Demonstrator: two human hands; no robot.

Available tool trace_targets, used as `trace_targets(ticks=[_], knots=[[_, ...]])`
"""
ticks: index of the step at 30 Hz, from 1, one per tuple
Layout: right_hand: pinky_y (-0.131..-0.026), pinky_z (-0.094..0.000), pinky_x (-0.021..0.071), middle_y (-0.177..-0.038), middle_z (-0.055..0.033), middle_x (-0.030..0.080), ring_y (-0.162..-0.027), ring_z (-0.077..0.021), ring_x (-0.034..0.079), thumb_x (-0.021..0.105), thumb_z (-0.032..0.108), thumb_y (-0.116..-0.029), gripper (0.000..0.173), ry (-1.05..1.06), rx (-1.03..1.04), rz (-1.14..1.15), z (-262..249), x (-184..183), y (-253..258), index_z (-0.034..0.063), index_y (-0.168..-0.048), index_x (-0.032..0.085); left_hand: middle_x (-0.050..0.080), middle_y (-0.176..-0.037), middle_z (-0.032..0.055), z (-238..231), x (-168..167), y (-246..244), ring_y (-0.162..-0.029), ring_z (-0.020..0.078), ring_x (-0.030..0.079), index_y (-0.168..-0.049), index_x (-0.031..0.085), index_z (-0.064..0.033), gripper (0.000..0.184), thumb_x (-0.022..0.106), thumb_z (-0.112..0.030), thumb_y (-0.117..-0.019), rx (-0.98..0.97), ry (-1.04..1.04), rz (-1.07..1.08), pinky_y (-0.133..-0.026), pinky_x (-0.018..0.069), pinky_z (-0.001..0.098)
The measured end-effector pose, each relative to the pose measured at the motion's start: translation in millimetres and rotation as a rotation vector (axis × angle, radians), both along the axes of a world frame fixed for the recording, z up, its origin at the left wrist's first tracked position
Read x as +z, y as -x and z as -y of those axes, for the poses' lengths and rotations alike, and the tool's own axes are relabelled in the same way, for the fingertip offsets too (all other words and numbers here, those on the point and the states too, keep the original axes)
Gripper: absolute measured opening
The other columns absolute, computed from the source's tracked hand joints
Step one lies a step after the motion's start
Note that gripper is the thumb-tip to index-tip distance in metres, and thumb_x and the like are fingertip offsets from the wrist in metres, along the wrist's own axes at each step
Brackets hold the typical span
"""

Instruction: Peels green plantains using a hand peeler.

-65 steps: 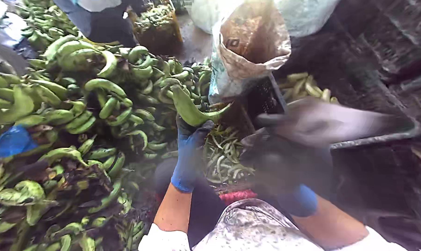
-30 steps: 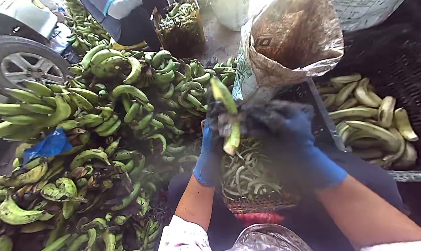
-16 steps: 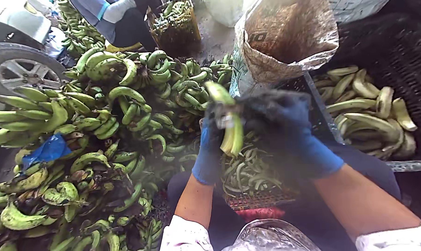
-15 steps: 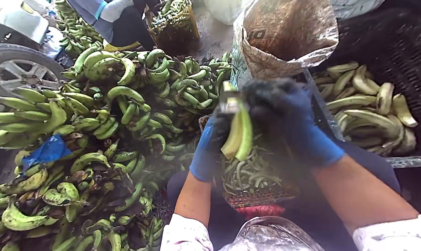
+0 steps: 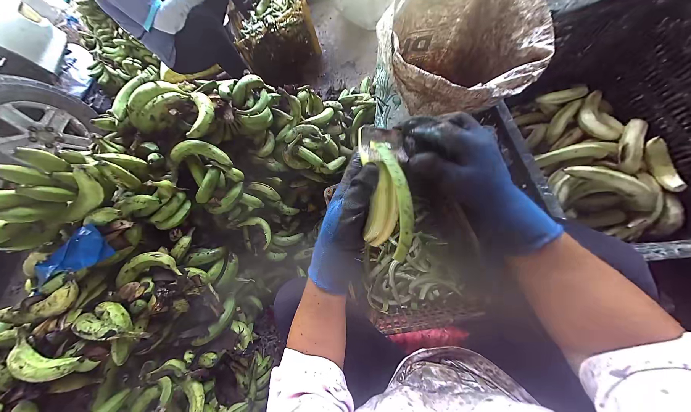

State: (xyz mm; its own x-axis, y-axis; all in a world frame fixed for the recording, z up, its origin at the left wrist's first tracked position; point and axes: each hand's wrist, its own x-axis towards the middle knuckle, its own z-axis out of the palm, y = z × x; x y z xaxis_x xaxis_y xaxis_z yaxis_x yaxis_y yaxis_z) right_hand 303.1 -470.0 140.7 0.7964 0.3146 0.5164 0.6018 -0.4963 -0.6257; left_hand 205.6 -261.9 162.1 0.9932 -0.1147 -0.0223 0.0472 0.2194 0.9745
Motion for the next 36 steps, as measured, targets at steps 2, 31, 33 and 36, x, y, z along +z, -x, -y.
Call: trace_targets(ticks=[2, 31, 33, 36], knots=[[-0.096, -0.0685, 0.0383, -0.131, -0.0132, 0.064, -0.119, -0.0345, 0.060, 0.047, 0.073, -0.0924, 0.062, 0.065, -0.045, -0.134, 3.8, -0.4, -7.8, 0.0305, -0.133, 0.069, 0.066, -0.124, 0.0067, -16.2, -2.4, 2.0, -0.092, 0.0137, 0.067, -0.156, 0.040, -0.0310, 0.049, 0.045, -0.035, -0.1071, -0.120, -0.142, -0.029, -0.075, 0.0591, 0.0330], [-0.097, -0.0645, 0.0452, -0.132, -0.0162, 0.063, -0.121, -0.0353, 0.060, 0.052, 0.063, -0.0974, 0.059, -0.022, -0.175, -0.147, 0.6, -6.3, 2.8, 0.0174, -0.130, 0.069, 0.065, -0.110, 0.0034, 26.7, 0.0, -19.1, -0.080, 0.0105, 0.064, -0.149, 0.046, -0.0238, 0.043, 0.038, -0.034, -0.1080, 0.069, 0.022, 0.042, -0.066, 0.0577, 0.0293], [-0.099, -0.0632, 0.0454, -0.136, -0.0121, 0.064, -0.125, -0.0319, 0.060, 0.046, 0.068, -0.0970, 0.062, -0.003, -0.248, -0.228, 7.2, -10.0, -7.0, 0.0230, -0.134, 0.067, 0.067, -0.100, 0.0052, 22.3, -5.2, -24.2, -0.068, 0.0111, 0.063, -0.146, 0.048, -0.0275, 0.043, 0.032, -0.041, -0.1080, 0.041, 0.201, -0.028, -0.054, 0.0543, 0.0263], [-0.094, -0.0630, 0.0468, -0.124, -0.0196, 0.066, -0.114, -0.0367, 0.063, 0.057, 0.055, -0.0988, 0.051, 0.044, -0.015, 0.145, 8.3, -9.8, 20.6, 0.0152, -0.129, 0.069, 0.068, -0.102, 0.0029, -4.7, -13.4, -27.0, -0.075, 0.0081, 0.064, -0.132, 0.057, -0.0230, 0.054, 0.023, -0.057, -0.1078, 0.083, 0.426, 0.016, -0.060, 0.0551, 0.0236]])
